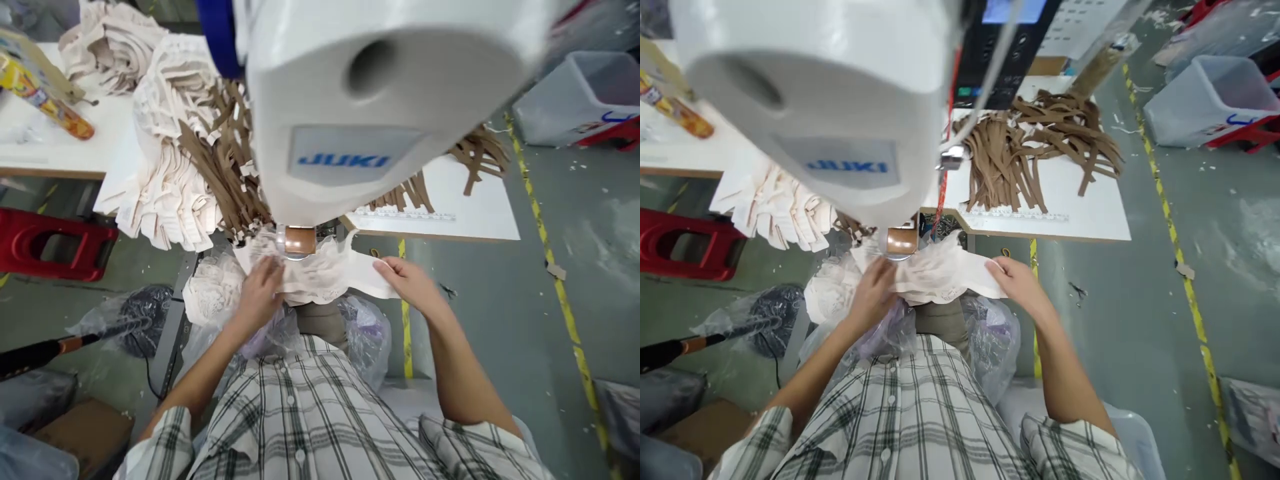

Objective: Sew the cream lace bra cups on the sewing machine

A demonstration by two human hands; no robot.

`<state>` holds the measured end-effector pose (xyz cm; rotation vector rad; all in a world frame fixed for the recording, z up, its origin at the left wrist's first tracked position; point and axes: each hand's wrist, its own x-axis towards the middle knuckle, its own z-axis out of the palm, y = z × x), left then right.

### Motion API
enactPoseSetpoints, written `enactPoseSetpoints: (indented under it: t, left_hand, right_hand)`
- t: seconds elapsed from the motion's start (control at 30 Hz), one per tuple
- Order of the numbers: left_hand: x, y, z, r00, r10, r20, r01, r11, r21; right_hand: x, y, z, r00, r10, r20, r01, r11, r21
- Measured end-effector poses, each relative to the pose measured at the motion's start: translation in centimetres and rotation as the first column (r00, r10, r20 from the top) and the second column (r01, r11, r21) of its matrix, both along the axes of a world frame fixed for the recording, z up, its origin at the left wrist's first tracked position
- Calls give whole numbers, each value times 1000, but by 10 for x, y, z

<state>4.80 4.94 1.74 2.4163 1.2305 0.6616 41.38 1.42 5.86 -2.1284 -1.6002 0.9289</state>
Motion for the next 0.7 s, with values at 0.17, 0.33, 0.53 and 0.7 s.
enactPoseSetpoints:
  t: [0.17,0.33,0.53,0.7]
  left_hand:
    - [-70,-6,-5,883,362,-299,-429,880,-201]
    - [-155,-15,-14,555,425,-715,-783,557,-276]
    - [-140,-16,-24,574,367,-732,-742,611,-276]
    - [-122,-3,4,655,321,-684,-653,695,-300]
  right_hand:
    - [-1,-1,-51,951,94,294,-92,996,-22]
    - [-96,15,-57,960,275,-48,-243,909,337]
    - [-204,33,-36,687,687,-236,-592,718,367]
    - [-238,35,-39,606,758,-241,-677,650,344]
